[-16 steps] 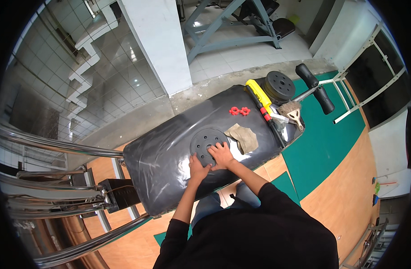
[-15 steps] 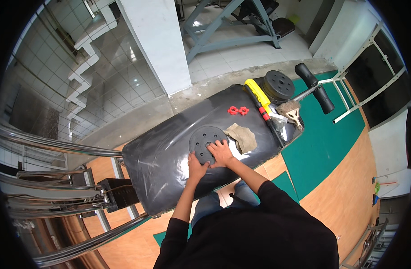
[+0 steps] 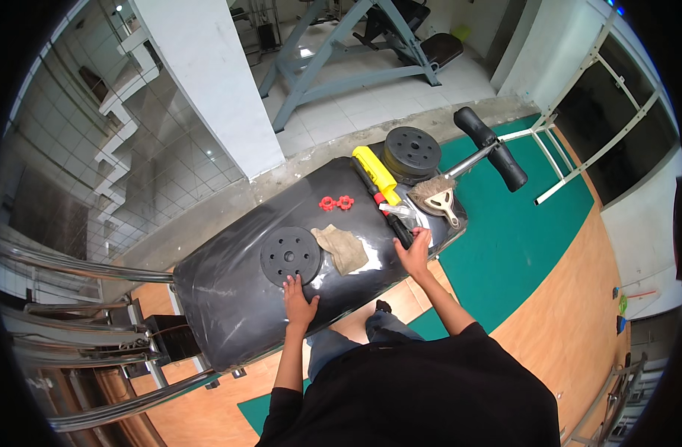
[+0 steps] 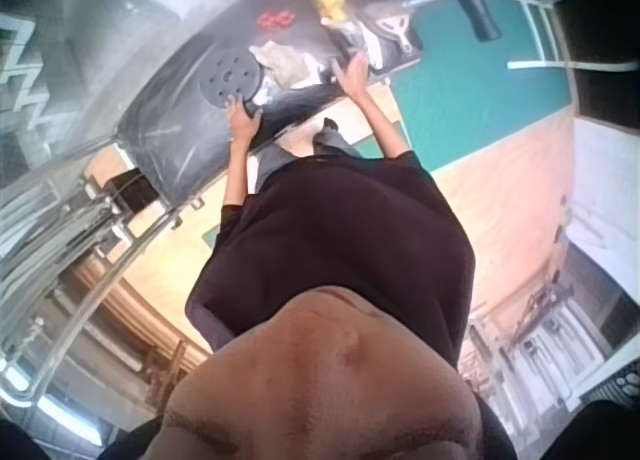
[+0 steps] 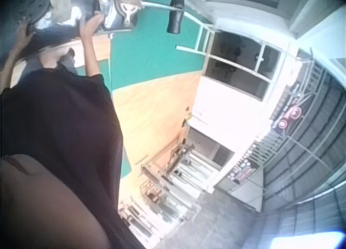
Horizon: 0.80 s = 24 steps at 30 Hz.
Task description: The person wipes a weight plate with a cloth, then places it on a barbell. They repeat this with a second weight plate and secure both plates with red collars. The person then lifts and adjusts the assembled barbell on a padded bench.
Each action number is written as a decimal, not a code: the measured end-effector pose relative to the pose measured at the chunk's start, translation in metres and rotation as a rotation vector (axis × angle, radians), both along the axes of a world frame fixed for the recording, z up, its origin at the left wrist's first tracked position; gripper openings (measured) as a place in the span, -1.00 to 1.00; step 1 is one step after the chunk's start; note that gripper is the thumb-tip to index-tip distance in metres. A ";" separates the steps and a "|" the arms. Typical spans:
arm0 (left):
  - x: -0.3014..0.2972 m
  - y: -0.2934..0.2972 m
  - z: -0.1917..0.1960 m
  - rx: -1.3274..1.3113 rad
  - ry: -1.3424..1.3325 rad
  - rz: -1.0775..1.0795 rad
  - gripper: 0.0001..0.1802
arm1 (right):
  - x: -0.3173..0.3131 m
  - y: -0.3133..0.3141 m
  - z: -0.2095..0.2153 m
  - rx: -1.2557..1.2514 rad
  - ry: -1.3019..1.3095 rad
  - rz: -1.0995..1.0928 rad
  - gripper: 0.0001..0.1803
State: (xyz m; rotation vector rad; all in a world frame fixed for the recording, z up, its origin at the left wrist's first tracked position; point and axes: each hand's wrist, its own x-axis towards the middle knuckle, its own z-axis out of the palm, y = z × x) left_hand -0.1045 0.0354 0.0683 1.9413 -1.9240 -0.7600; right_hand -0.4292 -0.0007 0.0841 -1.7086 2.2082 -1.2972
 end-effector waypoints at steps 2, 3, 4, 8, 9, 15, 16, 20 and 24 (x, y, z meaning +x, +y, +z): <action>0.001 -0.004 -0.001 0.025 -0.085 -0.018 -0.12 | -0.026 -0.024 -0.001 -0.016 0.018 -0.062 -0.20; 0.002 -0.007 -0.001 0.039 -0.129 -0.026 -0.13 | -0.037 -0.034 0.000 0.019 0.010 -0.020 -0.10; 0.001 -0.009 0.002 0.061 -0.161 -0.014 -0.13 | -0.043 -0.043 0.006 0.050 0.050 0.083 -0.15; -0.007 -0.012 0.011 0.128 -0.140 0.058 -0.14 | -0.066 -0.065 0.026 0.173 0.114 0.432 -0.54; -0.011 -0.011 0.013 0.134 -0.146 0.073 -0.14 | -0.070 -0.068 0.026 0.098 0.167 0.480 -0.56; -0.019 -0.012 0.014 0.169 -0.220 0.095 -0.14 | -0.069 -0.056 0.080 -0.056 0.169 0.502 -0.62; -0.017 -0.014 0.015 0.179 -0.228 0.091 -0.14 | -0.071 -0.057 0.090 -0.088 0.144 0.510 -0.63; -0.014 -0.016 0.020 0.216 -0.227 0.091 -0.15 | -0.065 -0.052 0.135 -0.210 0.012 0.526 -0.67; -0.014 -0.015 0.018 0.194 -0.232 0.088 -0.18 | -0.037 -0.039 0.157 -0.197 -0.405 0.568 -0.64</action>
